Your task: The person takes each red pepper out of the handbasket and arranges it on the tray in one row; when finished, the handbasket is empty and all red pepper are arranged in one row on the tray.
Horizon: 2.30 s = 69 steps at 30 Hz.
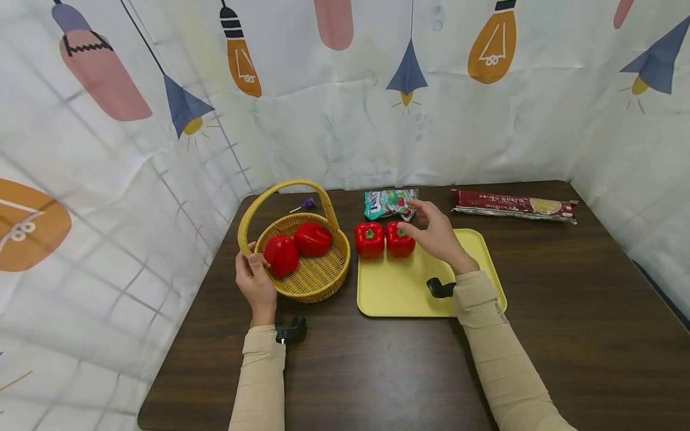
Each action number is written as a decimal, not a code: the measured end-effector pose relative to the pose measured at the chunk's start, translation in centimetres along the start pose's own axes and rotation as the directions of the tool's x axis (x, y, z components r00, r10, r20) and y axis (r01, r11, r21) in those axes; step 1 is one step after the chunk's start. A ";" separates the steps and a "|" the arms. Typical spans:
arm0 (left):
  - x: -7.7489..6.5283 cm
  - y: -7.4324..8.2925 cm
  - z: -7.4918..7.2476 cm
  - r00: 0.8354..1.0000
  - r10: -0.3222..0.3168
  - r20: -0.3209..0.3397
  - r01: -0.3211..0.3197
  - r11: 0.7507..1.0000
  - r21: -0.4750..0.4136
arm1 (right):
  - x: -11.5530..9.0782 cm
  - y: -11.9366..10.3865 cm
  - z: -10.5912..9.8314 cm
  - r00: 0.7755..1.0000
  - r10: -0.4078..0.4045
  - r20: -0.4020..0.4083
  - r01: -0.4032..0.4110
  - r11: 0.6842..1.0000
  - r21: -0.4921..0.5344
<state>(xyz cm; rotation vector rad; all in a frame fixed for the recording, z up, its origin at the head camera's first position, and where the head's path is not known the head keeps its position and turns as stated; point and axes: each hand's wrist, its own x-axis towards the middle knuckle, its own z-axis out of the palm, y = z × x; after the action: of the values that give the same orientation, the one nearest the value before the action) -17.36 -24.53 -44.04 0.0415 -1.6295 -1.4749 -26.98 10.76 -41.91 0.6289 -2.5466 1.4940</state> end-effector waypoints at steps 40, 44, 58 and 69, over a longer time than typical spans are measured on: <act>-0.3 -0.2 0.5 0.999 0.015 -0.032 -0.015 1.000 0.003 | 4.8 -7.3 18.1 0.975 -0.066 0.212 0.061 0.998 0.030; -0.4 0.2 0.5 0.999 0.018 -0.036 -0.017 1.000 0.018 | 5.6 -7.1 18.6 0.971 -0.029 0.236 0.027 1.000 0.010; -0.4 0.2 0.4 0.999 0.035 -0.032 -0.034 0.999 0.008 | 6.3 -6.8 19.3 0.962 0.010 0.273 0.007 0.998 -0.060; -0.6 0.3 0.3 0.999 0.026 -0.034 -0.026 1.000 0.017 | 6.2 -7.0 19.8 0.952 0.093 0.292 -0.058 0.990 -0.125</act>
<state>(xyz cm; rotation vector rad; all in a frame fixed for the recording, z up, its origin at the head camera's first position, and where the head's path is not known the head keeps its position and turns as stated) -17.05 -23.87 -44.13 0.0548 -1.6091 -1.4332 -27.70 -10.97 -44.32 0.8031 -2.8874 1.3507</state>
